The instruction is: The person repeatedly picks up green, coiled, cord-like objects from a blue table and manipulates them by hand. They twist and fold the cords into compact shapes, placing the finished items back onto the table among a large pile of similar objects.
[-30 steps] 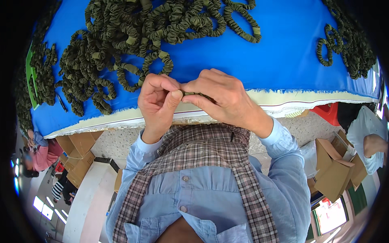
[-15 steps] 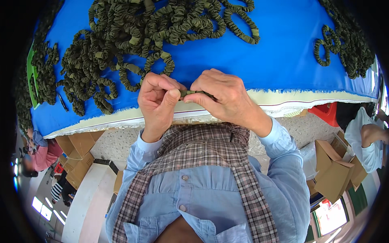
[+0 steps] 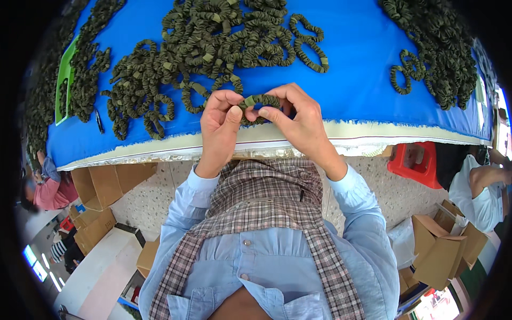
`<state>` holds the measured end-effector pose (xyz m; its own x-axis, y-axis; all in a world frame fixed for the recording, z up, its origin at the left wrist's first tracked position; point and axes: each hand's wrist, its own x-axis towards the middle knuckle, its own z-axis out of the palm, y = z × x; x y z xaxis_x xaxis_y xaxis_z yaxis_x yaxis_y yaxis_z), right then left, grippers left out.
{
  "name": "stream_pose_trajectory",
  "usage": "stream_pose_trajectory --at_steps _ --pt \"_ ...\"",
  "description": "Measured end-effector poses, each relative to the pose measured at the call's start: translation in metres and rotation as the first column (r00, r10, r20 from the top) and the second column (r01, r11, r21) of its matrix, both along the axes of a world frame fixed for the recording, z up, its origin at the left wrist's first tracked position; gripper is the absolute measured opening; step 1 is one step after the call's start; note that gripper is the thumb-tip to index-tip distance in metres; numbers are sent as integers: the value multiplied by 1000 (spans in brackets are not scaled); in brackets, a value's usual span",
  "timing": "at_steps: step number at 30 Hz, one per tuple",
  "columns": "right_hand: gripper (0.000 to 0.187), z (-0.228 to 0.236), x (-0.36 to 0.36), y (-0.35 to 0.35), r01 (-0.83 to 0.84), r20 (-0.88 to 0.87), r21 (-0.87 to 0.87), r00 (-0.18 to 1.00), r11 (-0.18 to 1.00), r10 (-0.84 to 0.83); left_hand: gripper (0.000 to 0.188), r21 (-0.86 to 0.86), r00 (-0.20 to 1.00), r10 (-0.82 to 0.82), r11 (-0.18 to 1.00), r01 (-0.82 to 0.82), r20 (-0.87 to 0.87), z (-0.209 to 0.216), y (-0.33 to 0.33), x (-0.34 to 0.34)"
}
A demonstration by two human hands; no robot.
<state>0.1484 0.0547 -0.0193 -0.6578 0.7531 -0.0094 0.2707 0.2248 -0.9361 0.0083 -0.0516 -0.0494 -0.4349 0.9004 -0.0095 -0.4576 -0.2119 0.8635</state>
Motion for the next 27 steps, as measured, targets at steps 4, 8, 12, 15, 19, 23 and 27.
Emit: stream_pose_trajectory --at_steps 4,8,12,15,19,23,27 --pt "21 -3 3 -8 53 -76 -138 995 989 -64 31 -60 997 -73 996 72 -17 7 -4 1" --pt "24 9 1 -16 -37 -93 29 995 999 40 27 -142 979 -169 978 152 -111 25 -5 -3" --pt "40 22 5 -24 -100 -124 -47 988 994 93 15 -139 980 -126 985 105 -155 21 -9 -6" --pt "45 29 17 -27 -148 -210 -179 972 973 109 7 -122 995 28 992 -39 -97 20 -7 -21" --pt "35 36 37 -27 -101 -377 -384 924 918 -56 7 -77 996 76 994 -73 45 19 -1 -13" --pt "35 21 20 -13 -52 -386 -367 917 929 -101 10 11 990 38 999 -39 137 24 18 22" --pt "22 23 18 -17 -53 -212 -408 977 911 -38 13 82 962 0 996 -24 275 30 13 30"
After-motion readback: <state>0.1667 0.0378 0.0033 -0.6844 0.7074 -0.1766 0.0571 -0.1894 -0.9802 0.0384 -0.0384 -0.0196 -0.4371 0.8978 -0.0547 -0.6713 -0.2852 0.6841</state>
